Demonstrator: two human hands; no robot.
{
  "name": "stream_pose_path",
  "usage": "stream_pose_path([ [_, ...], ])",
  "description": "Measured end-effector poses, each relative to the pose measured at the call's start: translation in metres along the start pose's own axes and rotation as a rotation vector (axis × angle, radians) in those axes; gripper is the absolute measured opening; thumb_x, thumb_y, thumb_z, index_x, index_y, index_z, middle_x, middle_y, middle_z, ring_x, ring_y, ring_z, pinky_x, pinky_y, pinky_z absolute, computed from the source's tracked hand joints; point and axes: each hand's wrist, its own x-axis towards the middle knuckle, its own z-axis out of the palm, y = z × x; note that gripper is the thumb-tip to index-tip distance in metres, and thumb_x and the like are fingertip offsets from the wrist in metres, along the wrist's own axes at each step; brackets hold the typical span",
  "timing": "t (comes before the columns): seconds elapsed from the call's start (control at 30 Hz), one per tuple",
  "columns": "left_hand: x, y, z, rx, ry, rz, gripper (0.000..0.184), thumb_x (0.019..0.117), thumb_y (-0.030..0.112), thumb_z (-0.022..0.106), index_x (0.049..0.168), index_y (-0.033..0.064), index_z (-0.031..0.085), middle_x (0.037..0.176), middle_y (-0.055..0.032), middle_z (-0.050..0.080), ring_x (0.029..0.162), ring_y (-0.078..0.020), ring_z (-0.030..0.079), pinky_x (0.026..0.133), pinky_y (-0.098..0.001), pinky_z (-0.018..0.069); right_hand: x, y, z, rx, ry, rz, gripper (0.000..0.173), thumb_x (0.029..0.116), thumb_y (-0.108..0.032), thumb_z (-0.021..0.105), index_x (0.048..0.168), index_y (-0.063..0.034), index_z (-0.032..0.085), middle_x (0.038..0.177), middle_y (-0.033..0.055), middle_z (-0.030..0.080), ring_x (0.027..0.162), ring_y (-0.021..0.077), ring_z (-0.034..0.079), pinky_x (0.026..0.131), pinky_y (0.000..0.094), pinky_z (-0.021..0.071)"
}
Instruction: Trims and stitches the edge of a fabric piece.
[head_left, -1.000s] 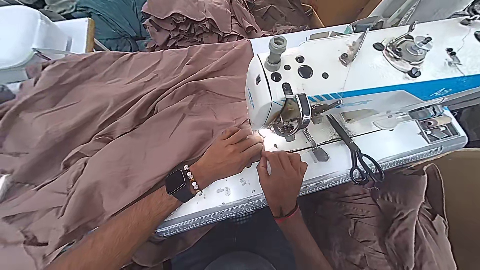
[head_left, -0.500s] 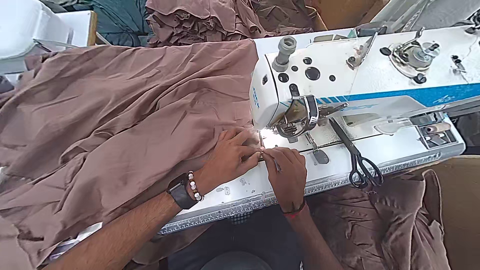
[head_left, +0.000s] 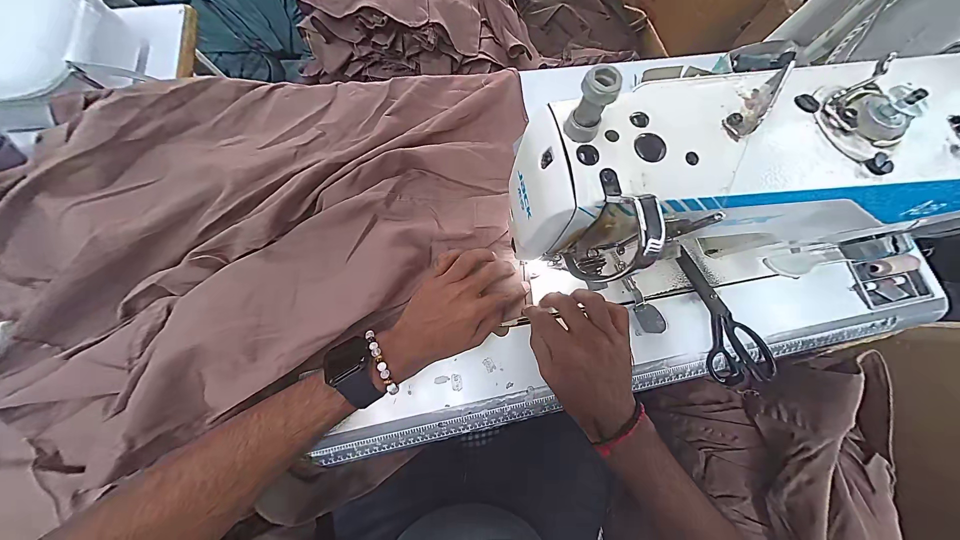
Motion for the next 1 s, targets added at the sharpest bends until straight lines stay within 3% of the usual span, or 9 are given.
stream_pose_path([
  [0.23,0.019,-0.019,-0.005,0.039,0.047,0.050,0.027,0.1014,0.027,0.053,0.114,0.0256,0.078,0.121,0.0017,0.071,0.126,-0.0258,0.055,0.106,-0.0468,0.0384,0.019,0.006,0.014,-0.142,-0.057,0.021,0.031,0.0976,-0.027,0.054,0.119,-0.0315,0.076,0.104,0.0067,0.071,0.103,0.0291,0.063,0.085,0.0472,0.0440],
  [0.4,0.032,-0.035,-0.009,0.049,0.071,0.065,0.025,0.0993,0.026,0.055,0.100,0.0203,0.079,0.114,0.0004,0.073,0.122,-0.0274,0.057,0.104,-0.0474,0.0379,0.032,0.001,0.007,-0.178,-0.144,0.086,0.031,0.0982,-0.025,0.054,0.118,-0.0280,0.077,0.100,0.0108,0.072,0.096,0.0338,0.066,0.078,0.0532,0.0455],
  [0.43,0.034,-0.037,-0.009,0.049,0.066,0.064,0.025,0.0990,0.026,0.055,0.098,0.0195,0.079,0.115,0.0000,0.073,0.122,-0.0279,0.057,0.104,-0.0479,0.0379,0.033,0.009,-0.005,-0.140,-0.131,0.121,0.027,0.0966,-0.027,0.057,0.112,-0.0247,0.079,0.101,0.0123,0.074,0.095,0.0353,0.068,0.078,0.0563,0.0478],
  [0.5,0.037,-0.044,-0.008,0.047,0.077,0.081,0.023,0.0974,0.024,0.057,0.099,0.0183,0.080,0.117,-0.0015,0.073,0.122,-0.0293,0.058,0.103,-0.0493,0.0381,0.032,0.044,-0.040,-0.122,-0.029,0.229,0.024,0.0946,-0.025,0.062,0.099,-0.0065,0.077,0.106,0.0209,0.072,0.092,0.0423,0.070,0.073,0.0625,0.0523],
  [0.57,0.038,-0.051,-0.005,0.057,0.091,0.095,0.022,0.0984,0.026,0.057,0.101,0.0211,0.079,0.118,0.0011,0.072,0.123,-0.0269,0.056,0.104,-0.0472,0.0371,0.023,0.101,-0.074,-0.201,-0.008,0.431,0.032,0.1002,-0.023,0.053,0.115,0.0001,0.071,0.120,0.0257,0.067,0.107,0.0468,0.066,0.083,0.0677,0.0514],
  [0.63,0.039,-0.054,-0.005,0.059,0.088,0.106,0.022,0.0986,0.026,0.057,0.102,0.0223,0.078,0.117,0.0022,0.072,0.123,-0.0259,0.056,0.105,-0.0472,0.0369,0.008,0.148,-0.077,-0.264,0.020,0.565,0.032,0.1026,-0.019,0.049,0.117,-0.0048,0.074,0.129,0.0192,0.068,0.120,0.0419,0.063,0.096,0.0664,0.0465],
  [0.67,0.041,-0.056,-0.005,0.058,0.092,0.110,0.022,0.0985,0.026,0.056,0.102,0.0217,0.078,0.117,0.0019,0.072,0.123,-0.0260,0.056,0.105,-0.0473,0.0371,0.004,0.158,-0.072,-0.286,0.026,0.565,0.032,0.1025,-0.018,0.048,0.112,-0.0048,0.075,0.128,0.0173,0.069,0.120,0.0407,0.064,0.096,0.0660,0.0476],
  [0.83,0.041,-0.057,-0.007,0.032,0.074,0.138,0.024,0.0983,0.026,0.056,0.101,0.0242,0.079,0.118,0.0028,0.072,0.124,-0.0255,0.056,0.105,-0.0469,0.0374,0.002,0.163,-0.058,-0.259,-0.030,0.618,0.034,0.0991,-0.021,0.047,0.106,-0.0101,0.078,0.115,0.0162,0.075,0.096,0.0453,0.071,0.073,0.0716,0.0476],
  [1.0,0.034,-0.052,-0.008,0.008,0.038,0.167,0.024,0.0998,0.027,0.055,0.104,0.0274,0.079,0.118,0.0045,0.071,0.123,-0.0229,0.056,0.107,-0.0448,0.0367,-0.004,0.162,-0.055,-0.265,-0.033,0.578,0.034,0.0991,-0.021,0.047,0.103,-0.0081,0.078,0.118,0.0148,0.075,0.095,0.0424,0.072,0.074,0.0699,0.0493],
])
